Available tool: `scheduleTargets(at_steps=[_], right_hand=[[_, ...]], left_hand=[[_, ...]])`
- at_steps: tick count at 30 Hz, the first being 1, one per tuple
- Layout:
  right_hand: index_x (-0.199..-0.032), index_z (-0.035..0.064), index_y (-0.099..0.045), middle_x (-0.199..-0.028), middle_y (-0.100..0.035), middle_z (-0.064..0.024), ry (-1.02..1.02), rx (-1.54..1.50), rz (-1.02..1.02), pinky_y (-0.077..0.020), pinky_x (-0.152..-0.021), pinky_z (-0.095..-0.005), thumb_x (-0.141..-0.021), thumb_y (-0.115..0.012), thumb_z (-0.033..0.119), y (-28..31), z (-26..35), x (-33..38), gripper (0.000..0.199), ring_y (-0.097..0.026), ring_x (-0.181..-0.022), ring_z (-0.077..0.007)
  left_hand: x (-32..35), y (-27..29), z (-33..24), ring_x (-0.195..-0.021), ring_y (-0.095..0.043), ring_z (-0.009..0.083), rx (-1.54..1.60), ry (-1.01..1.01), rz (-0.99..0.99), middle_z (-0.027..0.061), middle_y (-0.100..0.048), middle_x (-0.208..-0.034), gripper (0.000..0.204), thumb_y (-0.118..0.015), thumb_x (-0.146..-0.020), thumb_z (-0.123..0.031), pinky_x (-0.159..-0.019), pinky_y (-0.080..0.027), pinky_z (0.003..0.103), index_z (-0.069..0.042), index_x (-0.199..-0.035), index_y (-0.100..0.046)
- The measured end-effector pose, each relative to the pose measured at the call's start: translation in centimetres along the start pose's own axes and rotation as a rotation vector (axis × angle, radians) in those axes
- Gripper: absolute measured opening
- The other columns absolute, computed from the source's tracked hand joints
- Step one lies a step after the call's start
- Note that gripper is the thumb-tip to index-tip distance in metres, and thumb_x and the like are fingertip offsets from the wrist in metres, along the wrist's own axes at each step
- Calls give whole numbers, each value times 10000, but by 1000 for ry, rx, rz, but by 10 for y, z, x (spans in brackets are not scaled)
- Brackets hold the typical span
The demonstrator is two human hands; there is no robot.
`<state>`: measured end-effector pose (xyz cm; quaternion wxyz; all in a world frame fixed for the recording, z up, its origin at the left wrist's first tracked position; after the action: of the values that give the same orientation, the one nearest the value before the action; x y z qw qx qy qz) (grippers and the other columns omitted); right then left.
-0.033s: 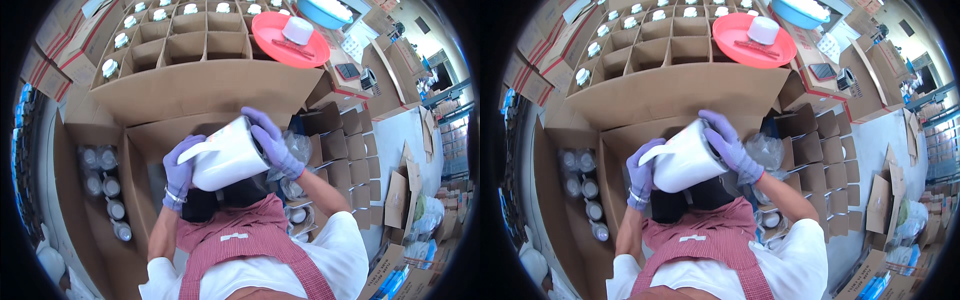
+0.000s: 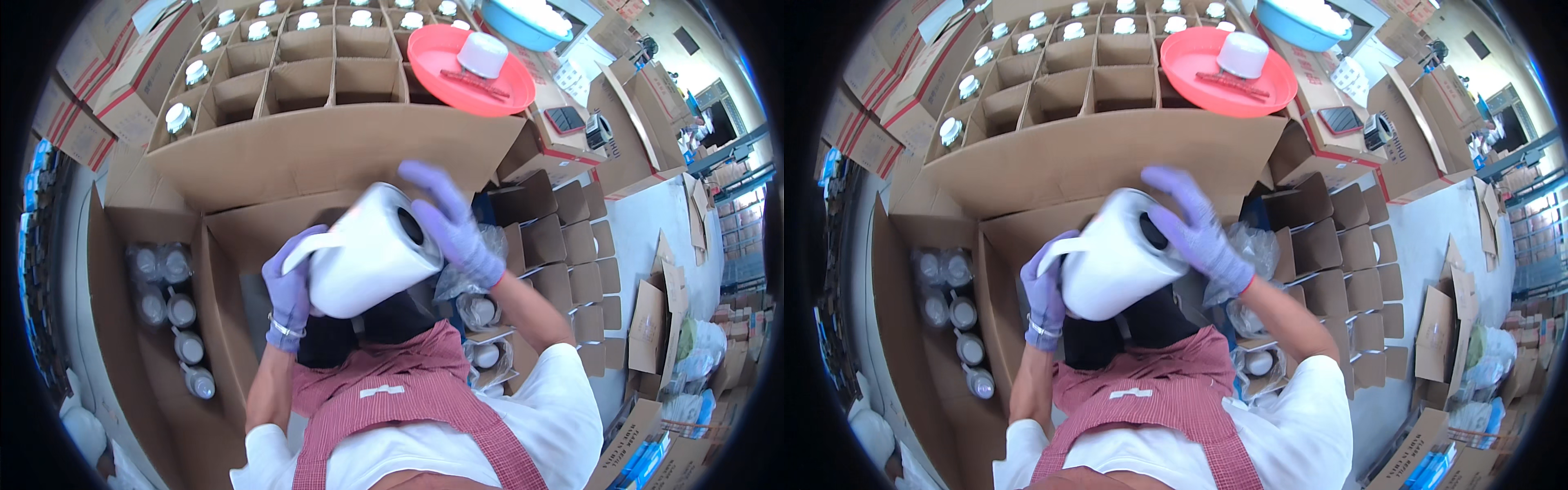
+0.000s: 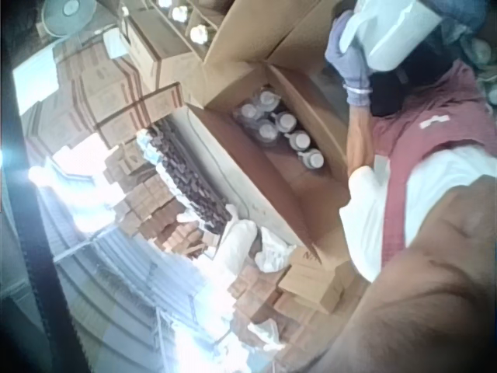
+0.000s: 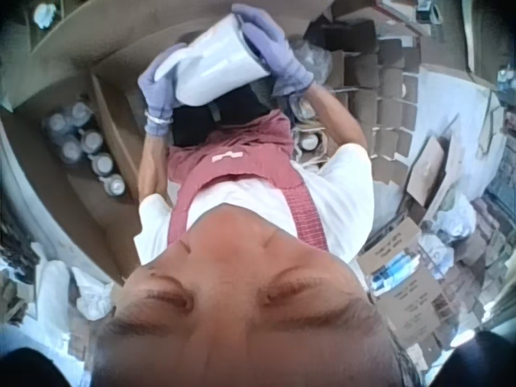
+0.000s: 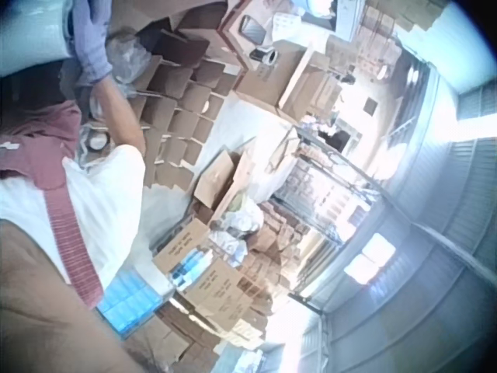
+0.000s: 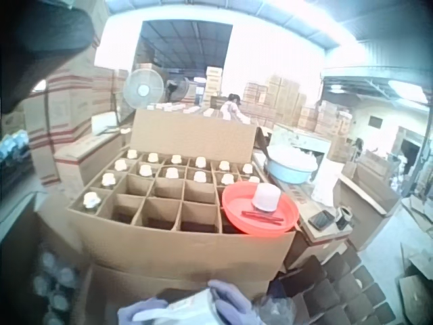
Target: The person assembles white ceramic mugs by inserting a black filter insert and a white lid into each mug. They then wrap each assembled mug in a clear plastic bag and place it into a cardboard box.
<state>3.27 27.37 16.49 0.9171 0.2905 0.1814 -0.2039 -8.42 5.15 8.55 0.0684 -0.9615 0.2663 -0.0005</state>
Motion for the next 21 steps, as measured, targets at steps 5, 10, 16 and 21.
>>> scheduleTargets(at_steps=[5,10,16,21], right_hand=[[-1373,136,-554,-1353,-540,-173,100,731,-252,-461,-1034,-440,-828,-723,325,126,-10,-138,601,-549,-1223,-379],[-1458,236,-488,-1374,-476,-220,-375,864,-143,-461,-1030,-454,-732,-748,528,211,-156,-207,825,-547,-1207,-398],[-1455,78,-463,-1390,-463,-196,442,490,-265,-436,-1051,-460,-714,-829,259,95,42,-128,846,-501,-1248,-376],[-1322,34,-520,-1264,-564,-208,567,260,132,-503,-928,-517,-599,-924,417,-20,77,36,913,-605,-1066,-446]], left_hand=[[22,25,12,-1191,-590,201,-116,-146,-58,119,-569,-1350,438,-428,-1066,-244,-991,-516,352,-9,-1436,-437],[27,-2,33,-1307,-515,260,571,82,-14,114,-506,-1438,475,-393,-1068,-316,-1092,-445,443,-57,-1465,-413],[51,-7,-2,-1308,-518,319,1164,170,-264,115,-518,-1448,506,-422,-1050,-406,-1115,-411,492,-91,-1446,-451],[55,-28,16,-1321,-503,271,1154,229,-254,114,-530,-1432,511,-401,-1065,-410,-1147,-369,436,-74,-1447,-447]])
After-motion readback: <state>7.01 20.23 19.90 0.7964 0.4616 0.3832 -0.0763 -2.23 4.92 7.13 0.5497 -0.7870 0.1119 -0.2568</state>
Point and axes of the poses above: each hand's wrist, its own x-axis away from the middle knuckle, its own y-axis out of the back of the hand, z = x × y, the point moved 7 cm from there along -x, towards the middle knuckle
